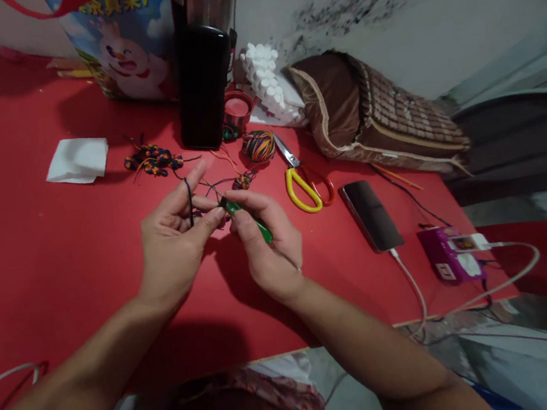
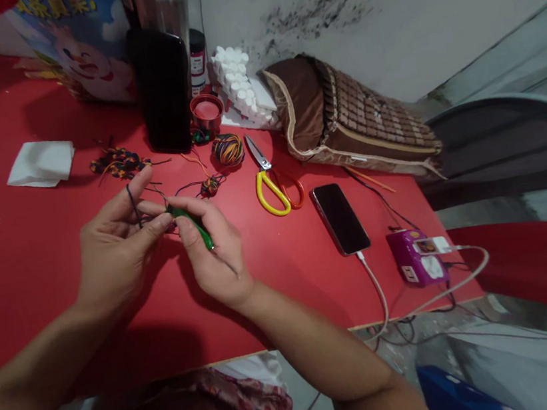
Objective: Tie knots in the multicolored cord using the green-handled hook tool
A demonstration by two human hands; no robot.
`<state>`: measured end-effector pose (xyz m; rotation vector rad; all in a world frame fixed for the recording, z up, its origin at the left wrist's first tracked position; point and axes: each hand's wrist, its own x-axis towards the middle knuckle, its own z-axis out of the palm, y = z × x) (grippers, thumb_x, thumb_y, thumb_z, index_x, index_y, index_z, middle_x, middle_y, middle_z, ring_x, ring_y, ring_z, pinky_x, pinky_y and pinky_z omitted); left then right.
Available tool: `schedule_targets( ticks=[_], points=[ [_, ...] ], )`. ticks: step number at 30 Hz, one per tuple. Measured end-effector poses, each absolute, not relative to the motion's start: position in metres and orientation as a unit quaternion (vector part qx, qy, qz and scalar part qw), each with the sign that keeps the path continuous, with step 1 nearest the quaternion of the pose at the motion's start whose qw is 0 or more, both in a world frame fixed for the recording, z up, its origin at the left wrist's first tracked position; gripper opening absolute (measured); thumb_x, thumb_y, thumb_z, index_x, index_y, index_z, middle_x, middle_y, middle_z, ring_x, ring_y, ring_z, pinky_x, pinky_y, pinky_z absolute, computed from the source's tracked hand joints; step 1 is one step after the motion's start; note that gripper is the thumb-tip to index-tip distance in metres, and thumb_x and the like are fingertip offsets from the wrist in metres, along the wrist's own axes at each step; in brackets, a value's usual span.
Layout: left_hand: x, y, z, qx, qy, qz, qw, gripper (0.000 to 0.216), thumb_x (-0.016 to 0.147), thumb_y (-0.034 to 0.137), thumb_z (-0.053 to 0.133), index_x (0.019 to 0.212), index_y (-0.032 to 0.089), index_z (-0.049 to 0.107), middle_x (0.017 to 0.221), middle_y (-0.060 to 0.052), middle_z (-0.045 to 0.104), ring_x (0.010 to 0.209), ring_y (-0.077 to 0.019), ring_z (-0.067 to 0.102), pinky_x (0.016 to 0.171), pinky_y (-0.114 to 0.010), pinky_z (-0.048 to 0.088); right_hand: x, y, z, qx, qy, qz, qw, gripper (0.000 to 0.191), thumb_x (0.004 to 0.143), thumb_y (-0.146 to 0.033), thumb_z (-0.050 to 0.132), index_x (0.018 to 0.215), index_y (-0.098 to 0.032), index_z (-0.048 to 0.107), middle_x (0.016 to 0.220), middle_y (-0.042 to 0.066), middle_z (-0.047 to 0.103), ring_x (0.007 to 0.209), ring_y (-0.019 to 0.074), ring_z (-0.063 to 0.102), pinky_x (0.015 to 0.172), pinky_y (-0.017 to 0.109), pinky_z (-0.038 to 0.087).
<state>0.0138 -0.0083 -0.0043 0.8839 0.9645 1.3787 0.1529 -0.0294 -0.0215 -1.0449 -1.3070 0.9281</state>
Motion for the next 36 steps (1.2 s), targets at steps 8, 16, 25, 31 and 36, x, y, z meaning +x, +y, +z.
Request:
schedule_targets(
  ticks=[8, 16, 25, 31, 36],
  points=[
    [0.004, 0.000, 0.004, 0.287, 0.371, 0.544, 0.696, 0.056, 0.070, 0.009, 0.094, 0.121, 0.029, 0.083, 0.073, 0.005, 0.072, 0.053, -0.0055, 0.054, 0.046, -0.017, 0.043, 0.155, -0.029, -0.021, -0.410, -0.535, 0.449, 0.586, 0.030, 0.103, -0.046, 0.070, 0.130, -0.032, 0.071, 0.100, 0.004, 0.074, 0.081, 0.0180, 0.068, 0.076, 0.037, 0.062],
    [0.004, 0.001, 0.006, 0.251, 0.350, 0.552, 0.714, 0.054, 0.069, 0.003, 0.093, 0.116, 0.026, 0.084, 0.072, 0.006, 0.073, 0.064, -0.0074, 0.065, 0.066, -0.019, 0.057, 0.157, -0.023, -0.026, -0.370, -0.493, 0.515, 0.596, 0.029, 0.101, -0.047, 0.073, 0.124, -0.029, 0.075, 0.079, -0.001, 0.065, 0.063, 0.0137, 0.056, 0.060, 0.031, 0.050],
    [0.003, -0.001, 0.009, 0.308, 0.379, 0.572, 0.659, 0.054, 0.070, 0.005, 0.093, 0.119, 0.030, 0.085, 0.075, 0.003, 0.073, 0.072, -0.0131, 0.066, 0.073, -0.026, 0.060, 0.161, -0.020, -0.025, -0.369, -0.490, 0.521, 0.594, 0.028, 0.099, -0.047, 0.075, 0.121, -0.029, 0.077, 0.069, -0.003, 0.060, 0.058, 0.0130, 0.051, 0.053, 0.029, 0.045],
    [0.003, -0.003, 0.009, 0.318, 0.386, 0.577, 0.646, 0.056, 0.072, 0.007, 0.093, 0.122, 0.030, 0.084, 0.078, 0.003, 0.073, 0.073, -0.0138, 0.066, 0.074, -0.027, 0.059, 0.160, -0.020, -0.026, -0.360, -0.484, 0.525, 0.600, 0.028, 0.100, -0.047, 0.075, 0.121, -0.030, 0.077, 0.068, -0.004, 0.058, 0.056, 0.0128, 0.049, 0.052, 0.029, 0.043],
    [0.002, 0.000, 0.008, 0.296, 0.376, 0.573, 0.665, 0.056, 0.070, 0.003, 0.091, 0.119, 0.029, 0.085, 0.075, 0.003, 0.072, 0.072, -0.0122, 0.065, 0.073, -0.024, 0.060, 0.161, -0.019, -0.026, -0.358, -0.488, 0.523, 0.601, 0.028, 0.099, -0.047, 0.076, 0.119, -0.029, 0.079, 0.068, -0.004, 0.060, 0.056, 0.0127, 0.051, 0.052, 0.029, 0.045]
  ],
)
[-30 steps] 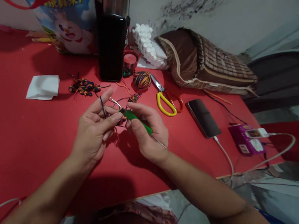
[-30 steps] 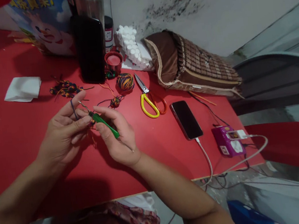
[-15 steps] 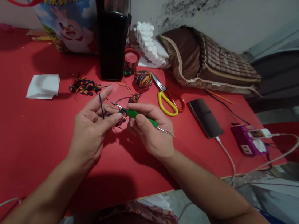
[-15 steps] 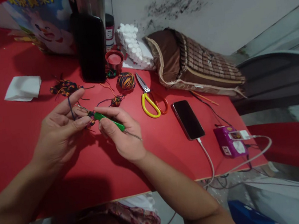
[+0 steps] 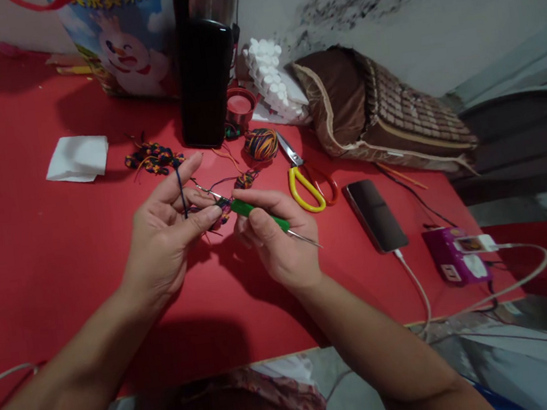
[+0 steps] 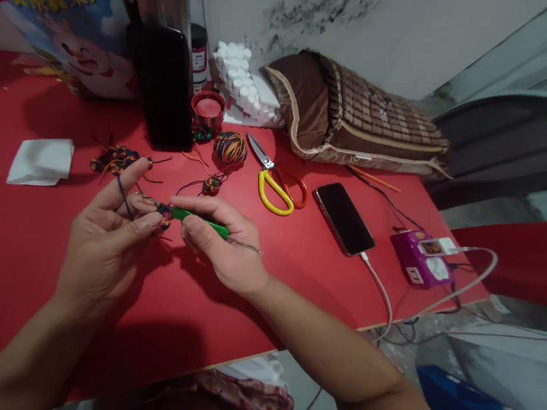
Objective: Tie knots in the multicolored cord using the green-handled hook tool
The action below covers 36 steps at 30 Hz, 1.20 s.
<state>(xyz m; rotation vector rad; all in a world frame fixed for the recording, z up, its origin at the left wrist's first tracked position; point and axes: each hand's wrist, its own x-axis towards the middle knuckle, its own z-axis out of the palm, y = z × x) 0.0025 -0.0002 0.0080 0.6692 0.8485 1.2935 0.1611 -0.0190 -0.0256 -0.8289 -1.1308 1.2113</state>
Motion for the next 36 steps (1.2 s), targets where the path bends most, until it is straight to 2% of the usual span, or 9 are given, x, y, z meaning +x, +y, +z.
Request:
schedule_targets(
  ticks=[5, 13, 25, 32, 36],
  points=[
    [0.001, 0.001, 0.008, 0.305, 0.360, 0.579, 0.665, 0.056, 0.071, 0.004, 0.093, 0.120, 0.031, 0.085, 0.076, 0.004, 0.072, 0.071, -0.0088, 0.064, 0.073, -0.019, 0.058, 0.163, -0.019, -0.026, -0.355, -0.487, 0.522, 0.603, 0.026, 0.099, -0.044, 0.076, 0.120, -0.029, 0.080, 0.071, -0.003, 0.062, 0.058, 0.0121, 0.052, 0.057, 0.030, 0.048],
    [-0.003, 0.004, 0.009, 0.326, 0.380, 0.584, 0.639, 0.055, 0.069, 0.009, 0.094, 0.118, 0.031, 0.085, 0.074, 0.004, 0.069, 0.071, -0.0139, 0.063, 0.076, -0.030, 0.059, 0.166, -0.018, -0.027, -0.356, -0.504, 0.503, 0.604, 0.027, 0.099, -0.046, 0.076, 0.120, -0.030, 0.081, 0.075, -0.001, 0.065, 0.058, 0.0134, 0.051, 0.058, 0.033, 0.048],
    [-0.007, 0.004, 0.011, 0.346, 0.375, 0.587, 0.629, 0.054, 0.073, 0.009, 0.094, 0.120, 0.034, 0.086, 0.075, 0.003, 0.074, 0.067, -0.0130, 0.063, 0.069, -0.028, 0.055, 0.180, -0.018, -0.018, -0.371, -0.548, 0.447, 0.602, 0.020, 0.100, -0.033, 0.076, 0.119, -0.035, 0.084, 0.085, 0.001, 0.073, 0.060, 0.0121, 0.058, 0.056, 0.031, 0.049],
    [-0.011, 0.003, 0.010, 0.372, 0.372, 0.590, 0.612, 0.054, 0.074, 0.012, 0.094, 0.123, 0.033, 0.085, 0.076, 0.001, 0.073, 0.067, -0.0139, 0.063, 0.063, -0.026, 0.056, 0.188, -0.019, -0.011, -0.386, -0.581, 0.408, 0.589, 0.019, 0.099, -0.029, 0.078, 0.115, -0.035, 0.087, 0.091, 0.003, 0.078, 0.076, 0.0176, 0.070, 0.077, 0.039, 0.062],
    [-0.012, 0.004, 0.010, 0.376, 0.362, 0.582, 0.624, 0.055, 0.073, 0.013, 0.095, 0.123, 0.035, 0.085, 0.076, 0.003, 0.072, 0.066, -0.0123, 0.063, 0.061, -0.024, 0.055, 0.192, -0.018, -0.009, -0.390, -0.593, 0.391, 0.585, 0.018, 0.098, -0.032, 0.079, 0.113, -0.032, 0.087, 0.096, 0.005, 0.080, 0.081, 0.0196, 0.073, 0.080, 0.041, 0.064]
  ],
)
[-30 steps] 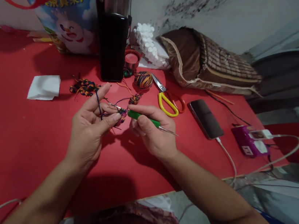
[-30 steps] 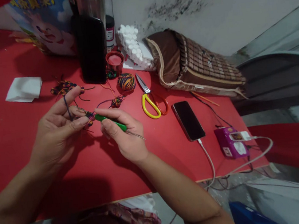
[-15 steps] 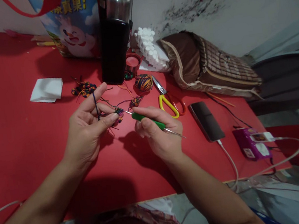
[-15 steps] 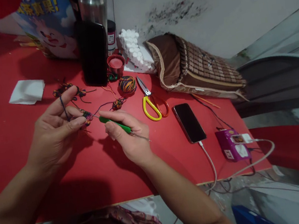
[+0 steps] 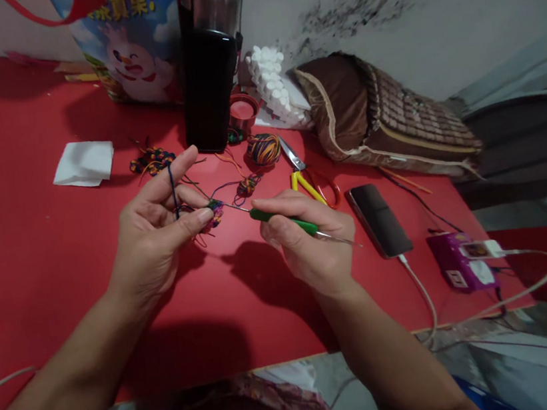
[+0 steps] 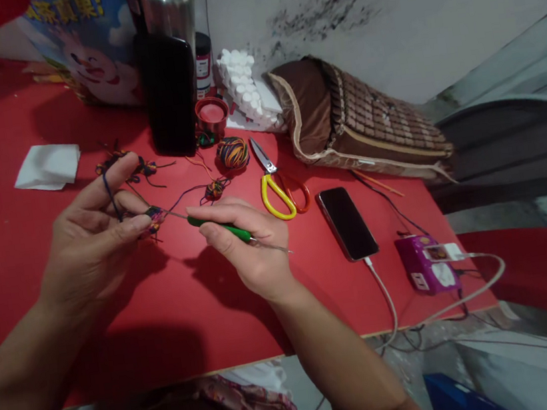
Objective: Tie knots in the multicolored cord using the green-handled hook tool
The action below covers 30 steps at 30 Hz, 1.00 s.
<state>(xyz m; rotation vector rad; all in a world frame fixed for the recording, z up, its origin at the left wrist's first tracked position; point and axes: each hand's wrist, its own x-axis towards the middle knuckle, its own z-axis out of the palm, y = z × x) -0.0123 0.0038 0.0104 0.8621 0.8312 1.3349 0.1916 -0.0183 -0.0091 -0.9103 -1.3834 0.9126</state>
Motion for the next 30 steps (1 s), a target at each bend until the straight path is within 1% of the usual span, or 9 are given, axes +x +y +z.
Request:
schedule_targets(
  ticks=[4, 8, 15, 17, 19, 23, 26, 28, 30],
  points=[
    [-0.013, 0.005, 0.010, 0.378, 0.367, 0.574, 0.627, 0.055, 0.072, 0.014, 0.095, 0.120, 0.037, 0.086, 0.076, 0.003, 0.072, 0.067, -0.0145, 0.063, 0.059, -0.026, 0.056, 0.193, -0.017, -0.009, -0.378, -0.601, 0.391, 0.585, 0.019, 0.098, -0.030, 0.079, 0.115, -0.033, 0.087, 0.097, 0.005, 0.081, 0.082, 0.0185, 0.074, 0.080, 0.038, 0.063],
    [-0.013, 0.007, 0.010, 0.377, 0.363, 0.572, 0.631, 0.055, 0.069, 0.014, 0.095, 0.118, 0.036, 0.086, 0.076, 0.002, 0.072, 0.068, -0.0147, 0.064, 0.059, -0.026, 0.057, 0.194, -0.017, -0.008, -0.367, -0.598, 0.406, 0.585, 0.021, 0.098, -0.028, 0.078, 0.115, -0.035, 0.087, 0.098, 0.004, 0.081, 0.086, 0.0191, 0.074, 0.080, 0.037, 0.062],
    [-0.015, 0.009, 0.010, 0.368, 0.334, 0.564, 0.660, 0.051, 0.069, 0.012, 0.093, 0.117, 0.031, 0.087, 0.074, 0.002, 0.069, 0.065, -0.0113, 0.061, 0.057, -0.020, 0.056, 0.196, -0.016, -0.008, -0.372, -0.588, 0.421, 0.581, 0.019, 0.094, -0.037, 0.081, 0.110, -0.031, 0.088, 0.091, 0.007, 0.078, 0.080, 0.0206, 0.069, 0.070, 0.037, 0.059],
    [-0.016, 0.009, 0.008, 0.375, 0.328, 0.562, 0.661, 0.051, 0.070, 0.012, 0.092, 0.118, 0.030, 0.087, 0.076, 0.001, 0.069, 0.065, -0.0111, 0.061, 0.058, -0.020, 0.056, 0.196, -0.016, -0.007, -0.371, -0.580, 0.432, 0.583, 0.019, 0.093, -0.038, 0.082, 0.109, -0.030, 0.088, 0.087, 0.006, 0.076, 0.073, 0.0186, 0.065, 0.063, 0.035, 0.055],
    [-0.017, 0.010, 0.007, 0.385, 0.328, 0.555, 0.660, 0.052, 0.071, 0.013, 0.093, 0.119, 0.031, 0.087, 0.077, 0.001, 0.070, 0.065, -0.0108, 0.061, 0.059, -0.020, 0.056, 0.195, -0.015, -0.006, -0.357, -0.563, 0.456, 0.589, 0.018, 0.093, -0.036, 0.082, 0.108, -0.029, 0.089, 0.081, 0.004, 0.073, 0.065, 0.0151, 0.059, 0.057, 0.031, 0.048],
    [-0.017, 0.011, 0.005, 0.389, 0.314, 0.551, 0.668, 0.052, 0.070, 0.016, 0.095, 0.119, 0.031, 0.087, 0.075, 0.002, 0.068, 0.066, -0.0094, 0.062, 0.059, -0.018, 0.055, 0.191, -0.012, 0.000, -0.314, -0.514, 0.535, 0.593, 0.015, 0.093, -0.031, 0.081, 0.104, -0.026, 0.089, 0.067, 0.000, 0.061, 0.055, 0.0105, 0.049, 0.051, 0.027, 0.037],
    [-0.013, 0.008, 0.004, 0.390, 0.321, 0.559, 0.658, 0.053, 0.070, 0.016, 0.097, 0.120, 0.031, 0.087, 0.074, 0.002, 0.069, 0.068, -0.0103, 0.064, 0.063, -0.019, 0.058, 0.187, -0.011, 0.002, -0.299, -0.465, 0.589, 0.589, 0.014, 0.089, -0.033, 0.083, 0.099, -0.025, 0.089, 0.059, -0.004, 0.053, 0.050, 0.0085, 0.038, 0.048, 0.026, 0.034],
    [-0.009, 0.004, 0.003, 0.396, 0.339, 0.572, 0.633, 0.053, 0.072, 0.015, 0.096, 0.121, 0.033, 0.086, 0.075, 0.003, 0.072, 0.070, -0.0105, 0.066, 0.068, -0.020, 0.060, 0.182, -0.010, 0.001, -0.296, -0.424, 0.625, 0.584, 0.015, 0.088, -0.036, 0.084, 0.098, -0.025, 0.088, 0.055, -0.007, 0.046, 0.049, 0.0076, 0.030, 0.047, 0.025, 0.032],
    [-0.003, -0.001, 0.001, 0.409, 0.357, 0.585, 0.602, 0.056, 0.076, 0.013, 0.095, 0.125, 0.037, 0.084, 0.079, 0.004, 0.075, 0.074, -0.0106, 0.069, 0.073, -0.020, 0.062, 0.176, -0.009, -0.001, -0.293, -0.383, 0.657, 0.580, 0.018, 0.088, -0.039, 0.083, 0.099, -0.025, 0.087, 0.054, -0.008, 0.043, 0.048, 0.0071, 0.024, 0.047, 0.024, 0.033]
  ],
)
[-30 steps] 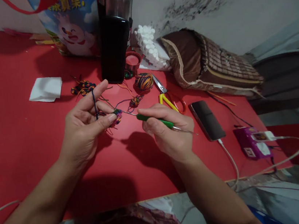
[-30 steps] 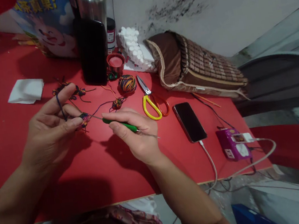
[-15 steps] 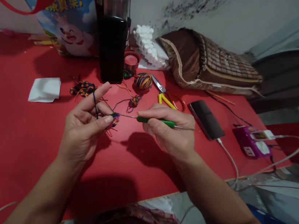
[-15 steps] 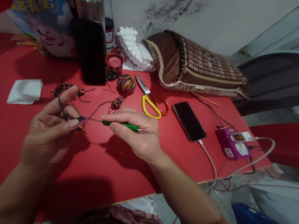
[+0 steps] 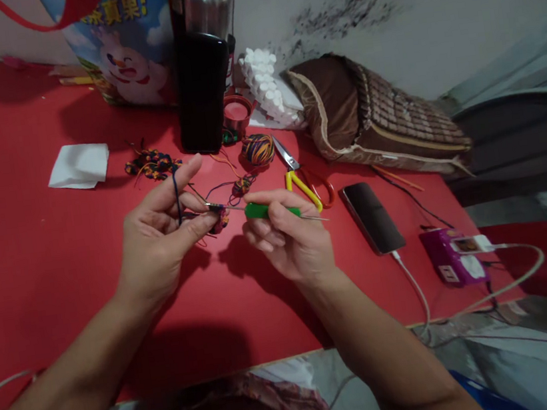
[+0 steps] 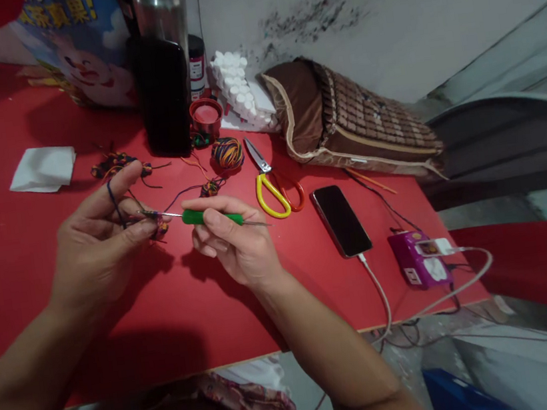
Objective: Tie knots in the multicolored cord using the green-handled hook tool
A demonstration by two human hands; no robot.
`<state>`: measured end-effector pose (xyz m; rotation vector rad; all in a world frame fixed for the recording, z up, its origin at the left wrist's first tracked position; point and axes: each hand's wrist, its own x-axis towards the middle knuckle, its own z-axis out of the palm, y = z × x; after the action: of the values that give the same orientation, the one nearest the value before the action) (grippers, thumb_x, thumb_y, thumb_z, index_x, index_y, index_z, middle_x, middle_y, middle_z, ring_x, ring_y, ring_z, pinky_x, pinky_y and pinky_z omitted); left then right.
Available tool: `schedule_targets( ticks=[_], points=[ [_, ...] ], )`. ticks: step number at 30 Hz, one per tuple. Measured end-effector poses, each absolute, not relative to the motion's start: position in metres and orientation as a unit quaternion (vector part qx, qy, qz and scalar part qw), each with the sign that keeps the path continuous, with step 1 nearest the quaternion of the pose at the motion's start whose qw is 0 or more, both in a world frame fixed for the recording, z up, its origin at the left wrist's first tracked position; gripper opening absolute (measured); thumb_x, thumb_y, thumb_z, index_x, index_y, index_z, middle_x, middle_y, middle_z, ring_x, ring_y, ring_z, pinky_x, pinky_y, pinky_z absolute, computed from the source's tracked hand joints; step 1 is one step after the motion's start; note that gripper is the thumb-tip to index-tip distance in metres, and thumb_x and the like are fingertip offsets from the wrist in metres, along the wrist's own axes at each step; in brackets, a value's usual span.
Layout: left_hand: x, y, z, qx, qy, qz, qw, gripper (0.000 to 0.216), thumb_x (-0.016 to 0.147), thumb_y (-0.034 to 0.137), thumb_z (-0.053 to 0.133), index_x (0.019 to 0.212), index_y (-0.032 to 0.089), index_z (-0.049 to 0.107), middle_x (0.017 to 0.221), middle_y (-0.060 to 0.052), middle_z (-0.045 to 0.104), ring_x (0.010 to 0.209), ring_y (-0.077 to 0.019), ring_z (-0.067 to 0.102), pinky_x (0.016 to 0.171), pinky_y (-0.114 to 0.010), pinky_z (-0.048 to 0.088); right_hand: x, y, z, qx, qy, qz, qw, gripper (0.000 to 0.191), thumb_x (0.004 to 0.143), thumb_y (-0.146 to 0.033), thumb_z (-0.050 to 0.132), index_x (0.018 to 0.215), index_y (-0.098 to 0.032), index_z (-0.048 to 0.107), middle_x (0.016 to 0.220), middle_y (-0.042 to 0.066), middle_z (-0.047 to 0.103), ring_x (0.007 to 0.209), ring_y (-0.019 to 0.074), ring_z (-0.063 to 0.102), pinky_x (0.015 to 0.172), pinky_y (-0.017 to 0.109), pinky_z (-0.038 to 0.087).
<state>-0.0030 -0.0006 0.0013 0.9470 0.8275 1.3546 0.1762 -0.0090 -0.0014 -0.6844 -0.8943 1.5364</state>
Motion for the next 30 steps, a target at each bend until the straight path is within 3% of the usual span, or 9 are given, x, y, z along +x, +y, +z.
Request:
schedule_targets(
  ticks=[6, 14, 21, 30],
  points=[
    [0.005, -0.007, 0.002, 0.423, 0.415, 0.590, 0.549, 0.056, 0.079, 0.013, 0.092, 0.129, 0.033, 0.082, 0.085, 0.002, 0.078, 0.076, -0.0123, 0.071, 0.073, -0.023, 0.064, 0.162, -0.006, -0.007, -0.273, -0.293, 0.708, 0.581, 0.013, 0.088, -0.032, 0.080, 0.096, -0.023, 0.085, 0.062, -0.006, 0.051, 0.051, 0.0067, 0.023, 0.049, 0.022, 0.035],
    [0.000, -0.004, 0.003, 0.394, 0.421, 0.571, 0.584, 0.053, 0.080, 0.018, 0.093, 0.127, 0.038, 0.082, 0.103, 0.001, 0.082, 0.079, -0.0146, 0.074, 0.069, -0.027, 0.065, 0.163, -0.008, -0.008, -0.299, -0.296, 0.709, 0.566, 0.017, 0.088, -0.034, 0.081, 0.101, -0.023, 0.083, 0.065, -0.005, 0.052, 0.054, 0.0080, 0.027, 0.050, 0.022, 0.034],
    [0.001, -0.001, -0.003, 0.401, 0.417, 0.584, 0.569, 0.050, 0.080, 0.008, 0.090, 0.124, 0.032, 0.083, 0.088, 0.002, 0.078, 0.080, -0.0136, 0.074, 0.079, -0.027, 0.067, 0.160, -0.007, -0.014, -0.283, -0.305, 0.724, 0.550, 0.021, 0.084, -0.037, 0.087, 0.100, -0.025, 0.084, 0.066, -0.005, 0.058, 0.054, 0.0071, 0.028, 0.051, 0.023, 0.035],
    [0.002, -0.001, -0.001, 0.373, 0.403, 0.586, 0.596, 0.055, 0.073, 0.005, 0.093, 0.121, 0.030, 0.085, 0.080, 0.004, 0.069, 0.070, -0.0087, 0.067, 0.070, -0.019, 0.064, 0.163, -0.008, -0.012, -0.297, -0.344, 0.690, 0.564, 0.022, 0.087, -0.040, 0.086, 0.104, -0.024, 0.084, 0.066, -0.005, 0.063, 0.052, 0.0065, 0.034, 0.051, 0.024, 0.037]
  ],
)
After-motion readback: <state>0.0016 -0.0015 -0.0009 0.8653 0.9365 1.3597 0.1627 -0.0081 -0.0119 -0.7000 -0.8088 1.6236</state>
